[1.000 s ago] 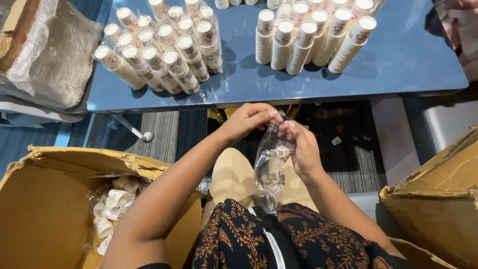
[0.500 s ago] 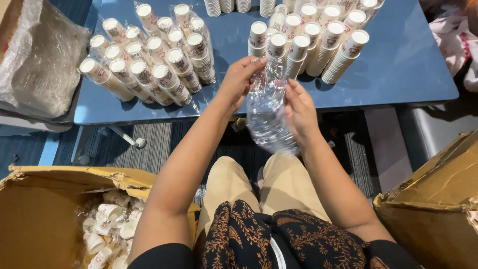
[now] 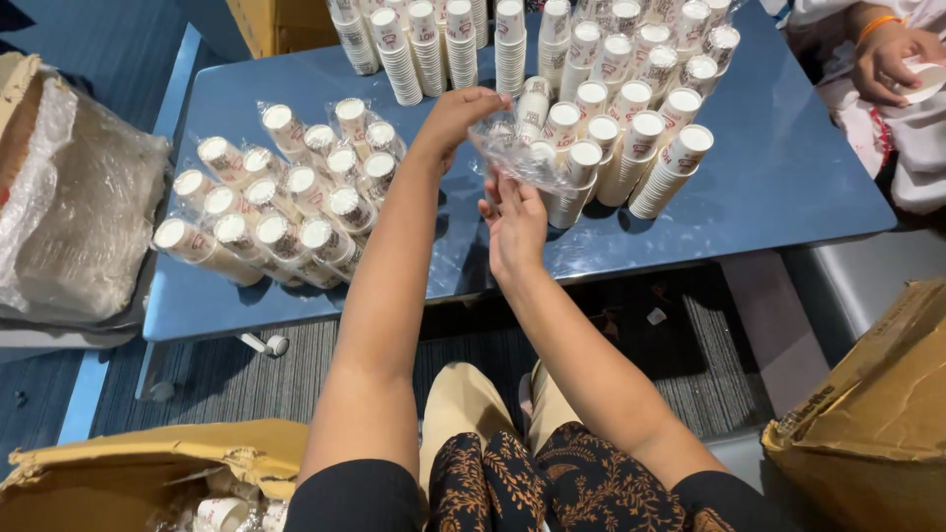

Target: The person picks up stacks of paper cups from a table, places them into clear plastic bags, and then puts the filled bags into large cardboard boxes. They also reach into boxes on the floor to sort or add individual paper cups.

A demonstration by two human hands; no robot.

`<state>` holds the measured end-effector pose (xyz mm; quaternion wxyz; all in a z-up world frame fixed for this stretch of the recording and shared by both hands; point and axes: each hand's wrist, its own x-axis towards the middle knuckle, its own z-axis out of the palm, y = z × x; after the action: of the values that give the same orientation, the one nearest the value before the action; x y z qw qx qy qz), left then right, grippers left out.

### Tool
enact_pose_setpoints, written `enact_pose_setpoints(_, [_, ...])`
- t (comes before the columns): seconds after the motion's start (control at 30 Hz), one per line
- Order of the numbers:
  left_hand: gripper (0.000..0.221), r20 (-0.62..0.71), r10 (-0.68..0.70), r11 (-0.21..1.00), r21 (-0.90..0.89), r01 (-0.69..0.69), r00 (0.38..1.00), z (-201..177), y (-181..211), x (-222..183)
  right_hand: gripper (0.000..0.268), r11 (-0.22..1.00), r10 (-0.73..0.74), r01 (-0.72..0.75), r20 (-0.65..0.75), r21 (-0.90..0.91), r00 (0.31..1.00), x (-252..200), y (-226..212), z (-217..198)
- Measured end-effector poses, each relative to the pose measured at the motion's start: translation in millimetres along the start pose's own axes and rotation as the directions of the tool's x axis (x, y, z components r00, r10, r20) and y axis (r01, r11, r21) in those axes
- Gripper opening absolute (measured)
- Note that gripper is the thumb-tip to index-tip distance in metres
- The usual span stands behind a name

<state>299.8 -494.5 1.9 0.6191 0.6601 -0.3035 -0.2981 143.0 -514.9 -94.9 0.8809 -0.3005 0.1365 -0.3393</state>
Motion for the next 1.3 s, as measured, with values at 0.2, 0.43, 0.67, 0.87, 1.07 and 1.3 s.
enact_pose_setpoints(0.2, [0.028, 0.1, -0.06, 0.96, -0.265, 0.085, 0.993, -2.8, -41.7, 19.8, 0.021, 0.983, -0.045, 0.011, -0.18, -0.186, 0.983, 10.3, 21.4, -15.4])
enact_pose_setpoints(0.43, [0.024, 0.058, -0.19, 0.855, -0.482, 0.194, 0.98, 3.1, -76.5, 24.7, 0.021, 0.964, -0.033, -0.027, -0.221, -0.265, 0.975, 13.9, 22.6, -21.2])
enact_pose_setpoints(0.67, [0.019, -0.042, -0.232, 0.886, -0.422, 0.193, 0.972, 5.6, -121.8, 24.0, 0.025, 0.964, -0.037, -0.012, -0.179, -0.267, 0.983, -3.3, 8.6, -19.9])
enact_pose_setpoints(0.87, [0.016, -0.134, -0.18, 0.92, -0.375, 0.118, 0.975, 1.5, -181.8, -14.1, 0.025, 0.934, -0.014, -0.021, -0.093, -0.356, 0.996, -19.3, 5.1, -46.2])
enact_pose_setpoints(1.07, [0.023, -0.488, -0.054, 0.997, -0.069, 0.023, 0.871, 18.1, -190.5, -87.2, 0.02, 0.766, 0.092, -0.049, 0.034, -0.641, 0.995, -14.8, 1.8, -84.2])
enact_pose_setpoints(1.3, [0.025, -0.642, 0.295, 0.711, 0.642, 0.287, 0.707, 46.2, -145.3, -147.3, 0.015, 0.315, 0.269, -0.115, -0.027, -0.942, 0.963, -33.3, -29.1, -56.4])
